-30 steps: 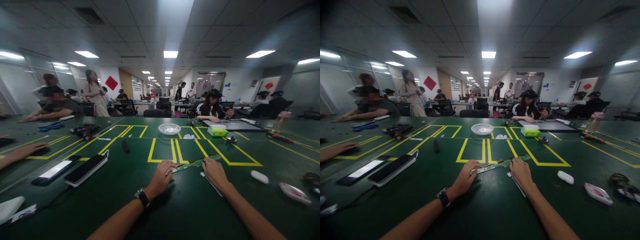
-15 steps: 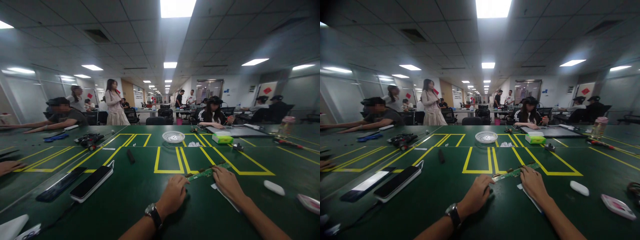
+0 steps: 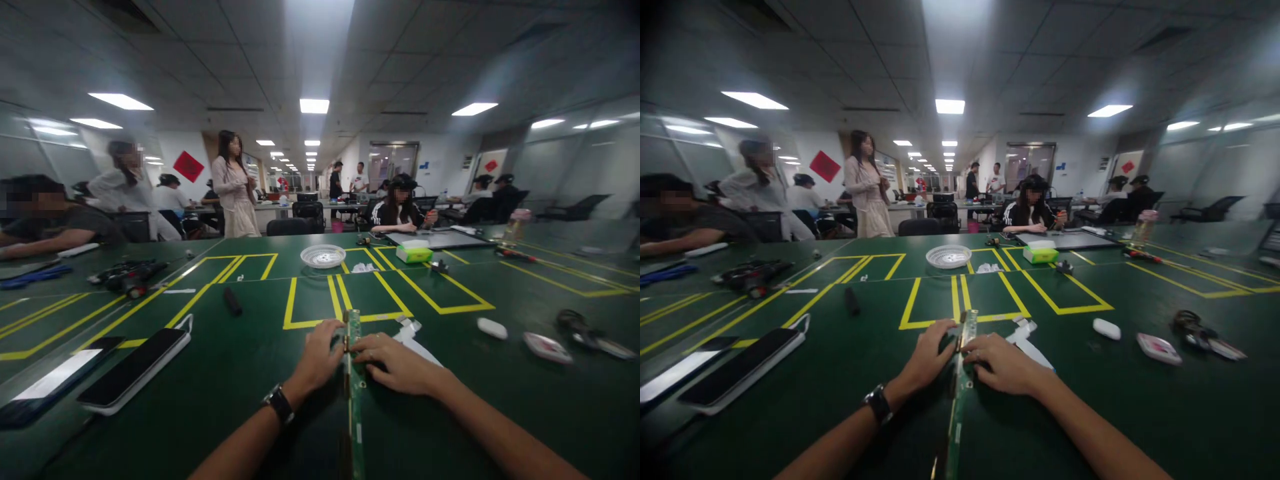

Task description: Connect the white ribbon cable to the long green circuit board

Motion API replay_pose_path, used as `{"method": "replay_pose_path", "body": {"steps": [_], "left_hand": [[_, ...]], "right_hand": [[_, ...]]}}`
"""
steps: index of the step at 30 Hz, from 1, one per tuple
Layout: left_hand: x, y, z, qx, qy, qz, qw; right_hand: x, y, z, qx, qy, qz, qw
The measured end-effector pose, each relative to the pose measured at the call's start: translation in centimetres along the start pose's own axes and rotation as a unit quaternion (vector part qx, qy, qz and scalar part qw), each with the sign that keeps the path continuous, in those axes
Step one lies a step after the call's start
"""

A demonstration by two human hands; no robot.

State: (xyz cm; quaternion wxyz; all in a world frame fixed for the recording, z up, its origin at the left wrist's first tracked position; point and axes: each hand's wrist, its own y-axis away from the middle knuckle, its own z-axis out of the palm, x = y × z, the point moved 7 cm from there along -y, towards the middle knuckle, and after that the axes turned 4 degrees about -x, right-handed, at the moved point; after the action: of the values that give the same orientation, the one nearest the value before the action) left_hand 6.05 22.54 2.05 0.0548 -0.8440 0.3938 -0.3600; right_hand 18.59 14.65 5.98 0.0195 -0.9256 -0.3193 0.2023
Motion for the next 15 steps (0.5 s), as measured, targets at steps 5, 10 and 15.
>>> {"method": "replay_pose_path", "body": {"steps": [5,10,15], "left_hand": [[0.5,0.4,1.3,-0.094,-0.071,0.034,0.992],[0.9,0.6,1.1,-0.102,-0.082,0.041,0.991],[0.9,0.7,1.4,-0.125,-0.101,0.052,0.986]], "right_hand": [[4.3,1.8,-2.3,0.114,0.088,0.128,0.981],[11.7,5.8,-4.0,0.128,0.188,0.349,0.909],[10.0,3.8,-1.9,0.075,0.116,0.238,0.961]]}}
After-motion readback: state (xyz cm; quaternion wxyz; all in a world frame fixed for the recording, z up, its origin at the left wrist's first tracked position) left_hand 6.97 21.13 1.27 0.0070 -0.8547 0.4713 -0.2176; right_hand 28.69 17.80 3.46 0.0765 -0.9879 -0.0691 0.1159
